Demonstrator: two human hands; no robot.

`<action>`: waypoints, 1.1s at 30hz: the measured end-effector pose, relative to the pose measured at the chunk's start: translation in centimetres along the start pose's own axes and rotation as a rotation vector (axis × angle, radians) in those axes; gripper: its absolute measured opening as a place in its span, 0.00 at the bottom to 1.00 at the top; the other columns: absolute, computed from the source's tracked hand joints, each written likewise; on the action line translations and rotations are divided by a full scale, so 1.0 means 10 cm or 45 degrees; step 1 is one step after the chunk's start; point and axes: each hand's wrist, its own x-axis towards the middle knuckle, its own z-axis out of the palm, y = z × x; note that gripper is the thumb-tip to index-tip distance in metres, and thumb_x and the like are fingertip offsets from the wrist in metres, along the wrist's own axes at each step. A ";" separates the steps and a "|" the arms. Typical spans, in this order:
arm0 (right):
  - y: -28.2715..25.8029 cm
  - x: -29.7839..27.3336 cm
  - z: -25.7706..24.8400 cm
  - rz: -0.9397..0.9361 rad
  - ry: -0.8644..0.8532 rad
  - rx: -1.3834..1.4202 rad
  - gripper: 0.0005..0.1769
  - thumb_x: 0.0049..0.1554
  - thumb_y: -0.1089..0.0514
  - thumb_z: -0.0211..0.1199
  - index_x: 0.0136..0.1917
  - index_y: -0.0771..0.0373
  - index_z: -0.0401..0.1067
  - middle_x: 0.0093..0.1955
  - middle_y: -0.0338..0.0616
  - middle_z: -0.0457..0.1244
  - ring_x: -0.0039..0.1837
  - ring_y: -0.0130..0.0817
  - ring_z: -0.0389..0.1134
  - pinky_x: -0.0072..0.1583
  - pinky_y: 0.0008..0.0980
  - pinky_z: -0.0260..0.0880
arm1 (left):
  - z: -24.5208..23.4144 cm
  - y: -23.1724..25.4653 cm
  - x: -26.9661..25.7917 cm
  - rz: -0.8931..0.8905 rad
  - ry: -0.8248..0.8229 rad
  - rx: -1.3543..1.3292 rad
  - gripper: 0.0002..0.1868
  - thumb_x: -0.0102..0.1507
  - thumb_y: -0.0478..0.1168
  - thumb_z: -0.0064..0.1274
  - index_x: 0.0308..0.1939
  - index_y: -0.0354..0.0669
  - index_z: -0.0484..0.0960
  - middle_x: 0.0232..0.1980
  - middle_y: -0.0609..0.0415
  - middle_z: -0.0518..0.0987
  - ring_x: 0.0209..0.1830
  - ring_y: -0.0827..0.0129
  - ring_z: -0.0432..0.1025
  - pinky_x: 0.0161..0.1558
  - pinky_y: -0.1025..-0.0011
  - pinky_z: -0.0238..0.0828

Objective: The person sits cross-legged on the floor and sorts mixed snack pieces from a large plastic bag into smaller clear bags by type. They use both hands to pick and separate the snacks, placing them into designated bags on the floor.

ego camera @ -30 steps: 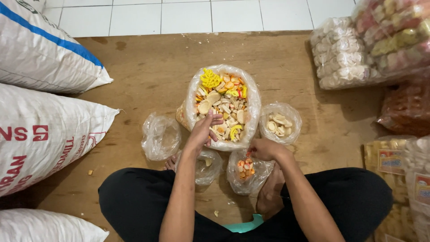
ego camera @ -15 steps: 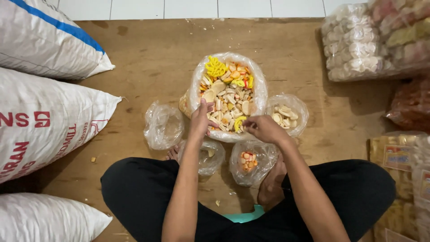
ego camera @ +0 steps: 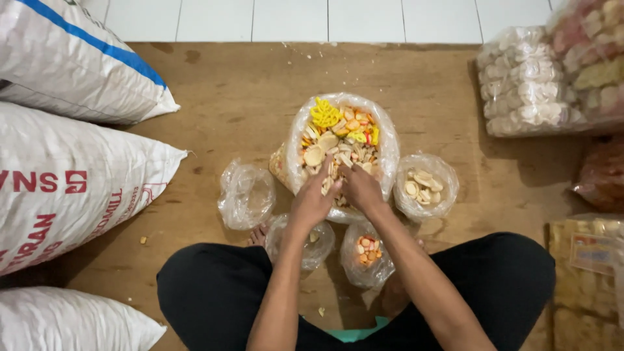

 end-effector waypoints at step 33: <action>-0.25 0.07 -0.02 0.140 0.014 0.032 0.16 0.62 0.47 0.57 0.59 0.55 0.69 0.56 0.50 0.65 0.56 0.63 0.72 0.57 0.64 0.72 | 0.15 -0.31 0.16 -0.123 -0.035 0.221 0.31 0.70 0.55 0.43 0.77 0.58 0.65 0.68 0.48 0.74 0.70 0.50 0.68 0.62 0.45 0.69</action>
